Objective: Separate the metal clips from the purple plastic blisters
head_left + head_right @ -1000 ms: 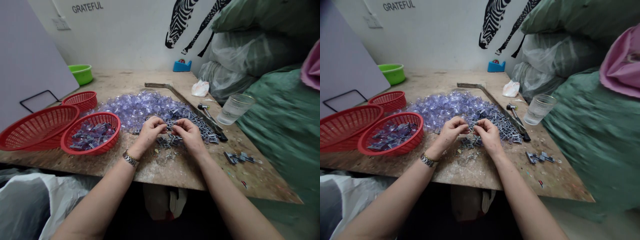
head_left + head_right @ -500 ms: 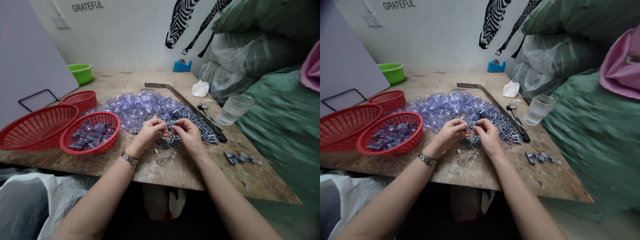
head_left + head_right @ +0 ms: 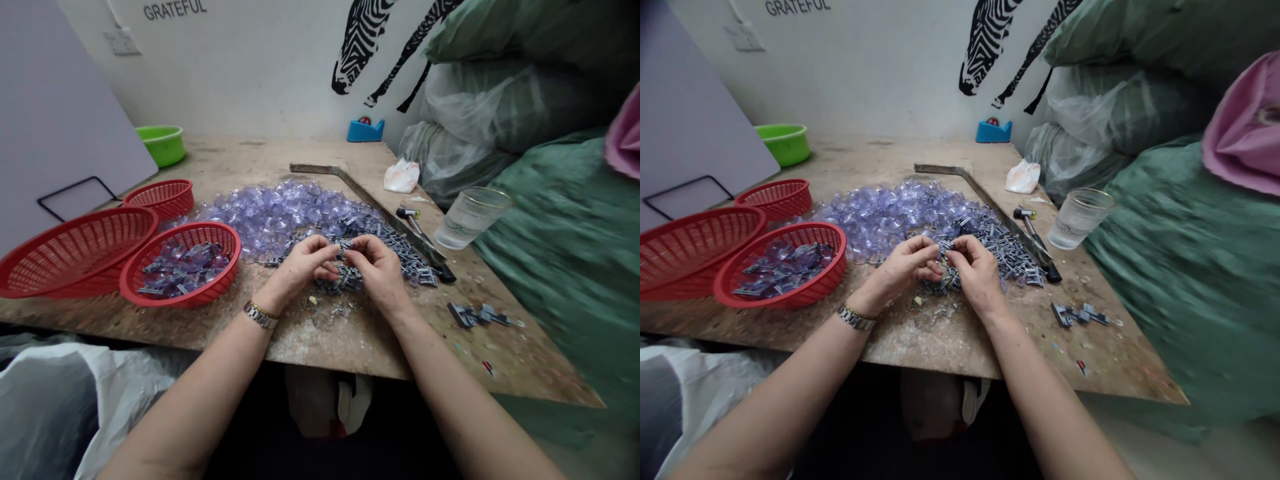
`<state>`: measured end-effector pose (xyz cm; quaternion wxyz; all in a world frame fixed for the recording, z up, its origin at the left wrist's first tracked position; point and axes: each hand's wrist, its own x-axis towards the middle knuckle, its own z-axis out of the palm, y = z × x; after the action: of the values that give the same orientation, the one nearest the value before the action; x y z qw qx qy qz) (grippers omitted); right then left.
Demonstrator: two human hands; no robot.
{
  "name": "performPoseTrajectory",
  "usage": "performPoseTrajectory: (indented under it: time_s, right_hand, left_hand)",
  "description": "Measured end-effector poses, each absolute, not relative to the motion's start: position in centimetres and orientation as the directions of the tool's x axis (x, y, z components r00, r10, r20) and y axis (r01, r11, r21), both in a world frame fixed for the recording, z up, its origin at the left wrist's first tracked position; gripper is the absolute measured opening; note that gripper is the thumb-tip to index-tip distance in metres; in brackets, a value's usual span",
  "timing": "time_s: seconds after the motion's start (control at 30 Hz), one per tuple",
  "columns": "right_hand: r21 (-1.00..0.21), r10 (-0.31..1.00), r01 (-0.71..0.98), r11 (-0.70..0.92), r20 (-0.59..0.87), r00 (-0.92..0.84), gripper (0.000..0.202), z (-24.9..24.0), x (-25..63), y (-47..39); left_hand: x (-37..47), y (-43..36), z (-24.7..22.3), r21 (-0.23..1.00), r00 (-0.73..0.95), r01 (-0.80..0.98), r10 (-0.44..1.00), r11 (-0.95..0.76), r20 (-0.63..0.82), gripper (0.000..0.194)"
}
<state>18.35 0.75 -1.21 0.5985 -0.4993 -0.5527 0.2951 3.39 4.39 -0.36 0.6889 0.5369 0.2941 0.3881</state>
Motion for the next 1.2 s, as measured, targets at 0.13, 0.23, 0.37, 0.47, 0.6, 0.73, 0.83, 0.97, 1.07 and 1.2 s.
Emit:
performPoseTrajectory:
  time_s: [0.13,0.23,0.37,0.47,0.6,0.73,0.83,0.97,1.07,1.2]
  right_hand:
    - [-0.922,0.905,0.216,0.320,0.365,0.217,0.010,-1.2,18.3,0.7]
    - [-0.926,0.910,0.210,0.314,0.356,0.212,0.010,-1.2,18.2,0.7]
    - [-0.947,0.923,0.104,0.303,0.319,0.216,0.012,-0.9,18.0,0.7]
    - [-0.958,0.933,0.025,0.286,0.284,0.221,0.015,-0.6,18.0,0.7]
    - [-0.964,0.943,-0.028,0.263,0.251,0.219,0.020,-0.4,18.2,0.8]
    - [-0.969,0.949,-0.053,0.240,0.223,0.222,0.023,-0.4,18.3,0.9]
    - [-0.968,0.944,-0.047,0.246,0.228,0.238,0.024,-0.4,18.4,0.9]
    - [-0.964,0.935,0.044,0.264,0.267,0.233,0.022,-0.5,18.4,0.9]
    - [-0.955,0.928,0.111,0.275,0.294,0.229,0.020,-0.6,18.4,0.9]
    - [-0.943,0.914,0.168,0.289,0.323,0.243,0.017,-0.8,18.3,0.9]
  left_hand:
    - [3.5,4.4,-0.6,0.990,0.494,-0.143,0.867,0.006,0.067,0.027]
    - [3.4,4.6,-0.6,0.990,0.462,-0.127,0.879,-0.065,0.117,0.020]
    - [3.3,4.7,-0.3,0.986,0.435,-0.106,0.886,-0.129,0.163,0.018]
    - [3.4,4.6,-0.2,0.985,0.462,-0.116,0.871,-0.127,0.167,0.019]
    - [3.5,4.3,-0.1,0.984,0.459,-0.177,0.881,-0.038,0.116,0.018]
    - [3.5,4.2,0.3,0.972,0.451,-0.234,0.888,0.024,0.087,0.020]
    - [3.5,4.2,0.5,0.963,0.433,-0.259,0.900,0.081,0.041,0.018]
    - [3.6,4.3,0.5,0.954,0.411,-0.271,0.911,0.132,-0.009,0.016]
    - [3.7,4.4,0.4,0.956,0.395,-0.261,0.918,0.130,-0.017,0.018]
    - [3.7,4.5,0.1,0.968,0.364,-0.239,0.931,0.083,0.010,0.016]
